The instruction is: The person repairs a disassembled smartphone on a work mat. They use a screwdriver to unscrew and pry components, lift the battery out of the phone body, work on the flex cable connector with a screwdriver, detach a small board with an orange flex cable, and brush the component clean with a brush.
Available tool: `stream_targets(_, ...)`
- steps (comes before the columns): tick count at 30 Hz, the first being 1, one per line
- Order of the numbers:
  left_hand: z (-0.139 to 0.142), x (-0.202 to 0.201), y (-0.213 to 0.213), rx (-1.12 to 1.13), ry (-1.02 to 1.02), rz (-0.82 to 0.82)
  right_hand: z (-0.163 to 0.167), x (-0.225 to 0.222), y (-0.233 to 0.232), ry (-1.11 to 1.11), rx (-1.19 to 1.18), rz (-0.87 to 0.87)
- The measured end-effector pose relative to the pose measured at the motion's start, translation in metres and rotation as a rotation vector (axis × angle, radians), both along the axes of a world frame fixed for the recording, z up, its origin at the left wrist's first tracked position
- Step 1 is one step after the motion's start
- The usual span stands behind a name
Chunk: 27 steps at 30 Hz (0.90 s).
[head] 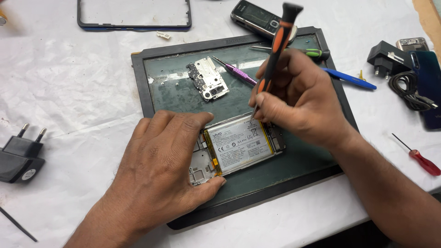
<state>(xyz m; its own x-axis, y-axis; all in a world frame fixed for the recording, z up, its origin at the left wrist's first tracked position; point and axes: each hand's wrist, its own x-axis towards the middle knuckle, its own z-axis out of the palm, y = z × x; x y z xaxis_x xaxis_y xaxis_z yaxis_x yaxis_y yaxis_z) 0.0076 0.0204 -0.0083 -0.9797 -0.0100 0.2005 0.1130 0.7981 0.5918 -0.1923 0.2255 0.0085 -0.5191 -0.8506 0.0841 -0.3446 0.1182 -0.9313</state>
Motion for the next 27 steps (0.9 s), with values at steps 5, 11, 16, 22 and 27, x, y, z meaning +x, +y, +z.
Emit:
stream_targets(5, 0.002, 0.002, -0.003, 0.026, -0.012, 0.000, -0.004, 0.010, -0.003, 0.156, -0.042, 0.085)
stream_targets(11, 0.001, 0.002, -0.003, 0.018, 0.017, -0.009, -0.009, 0.008, -0.002, 0.168, -0.052, 0.127)
stream_targets(16, 0.000, 0.003, -0.002, 0.030, 0.020, -0.011, -0.006, 0.007, -0.002, 0.210, -0.063, 0.181)
stream_targets(22, 0.000, 0.001, -0.002, 0.002, 0.050, -0.029, 0.003, 0.009, -0.003, 0.272, -0.045, 0.209)
stream_targets(27, 0.000, 0.001, -0.002, -0.002, 0.080, -0.033, 0.008, 0.011, -0.006, 0.371, -0.026, 0.239)
